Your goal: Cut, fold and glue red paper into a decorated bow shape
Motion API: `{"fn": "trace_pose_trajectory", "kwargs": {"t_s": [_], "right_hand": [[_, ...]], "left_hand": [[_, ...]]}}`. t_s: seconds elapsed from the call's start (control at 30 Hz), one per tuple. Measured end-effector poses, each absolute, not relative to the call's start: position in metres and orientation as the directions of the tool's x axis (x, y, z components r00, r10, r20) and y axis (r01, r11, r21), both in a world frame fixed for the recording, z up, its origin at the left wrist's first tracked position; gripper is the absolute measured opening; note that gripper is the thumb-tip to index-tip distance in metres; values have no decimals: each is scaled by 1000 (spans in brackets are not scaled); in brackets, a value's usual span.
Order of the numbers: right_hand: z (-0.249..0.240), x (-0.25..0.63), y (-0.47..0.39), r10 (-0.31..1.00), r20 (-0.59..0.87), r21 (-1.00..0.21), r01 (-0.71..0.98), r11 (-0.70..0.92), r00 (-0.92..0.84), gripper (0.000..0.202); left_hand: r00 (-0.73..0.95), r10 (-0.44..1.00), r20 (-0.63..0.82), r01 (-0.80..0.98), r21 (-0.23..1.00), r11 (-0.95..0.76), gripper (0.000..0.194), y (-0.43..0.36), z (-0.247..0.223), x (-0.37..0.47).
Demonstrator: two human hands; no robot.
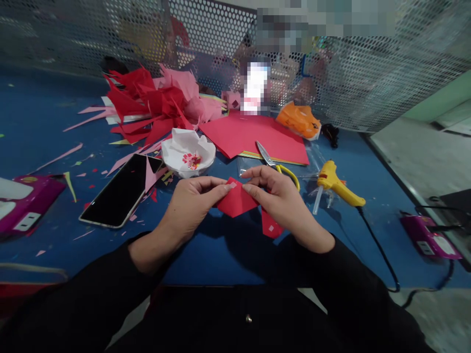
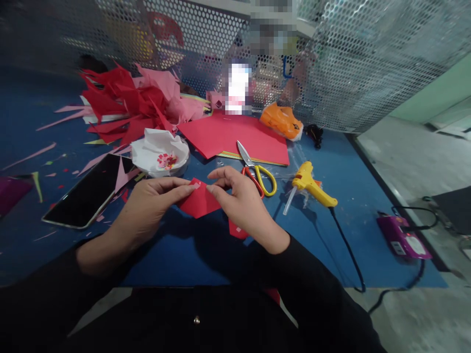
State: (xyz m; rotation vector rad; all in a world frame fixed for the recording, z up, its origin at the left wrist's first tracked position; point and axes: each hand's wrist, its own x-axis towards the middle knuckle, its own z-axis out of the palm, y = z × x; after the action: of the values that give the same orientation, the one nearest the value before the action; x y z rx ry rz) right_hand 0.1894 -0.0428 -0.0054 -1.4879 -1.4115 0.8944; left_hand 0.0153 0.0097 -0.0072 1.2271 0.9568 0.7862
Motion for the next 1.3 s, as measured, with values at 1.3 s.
{"fn": "trace_pose_trajectory", "kwargs": {"t_s": [1.3], "right_hand": [[-7,182,-47,988,134,-900,426,91,71,15]], "left_hand": [[423,901,-93,130,991,41,35,10,-7,15]]}}
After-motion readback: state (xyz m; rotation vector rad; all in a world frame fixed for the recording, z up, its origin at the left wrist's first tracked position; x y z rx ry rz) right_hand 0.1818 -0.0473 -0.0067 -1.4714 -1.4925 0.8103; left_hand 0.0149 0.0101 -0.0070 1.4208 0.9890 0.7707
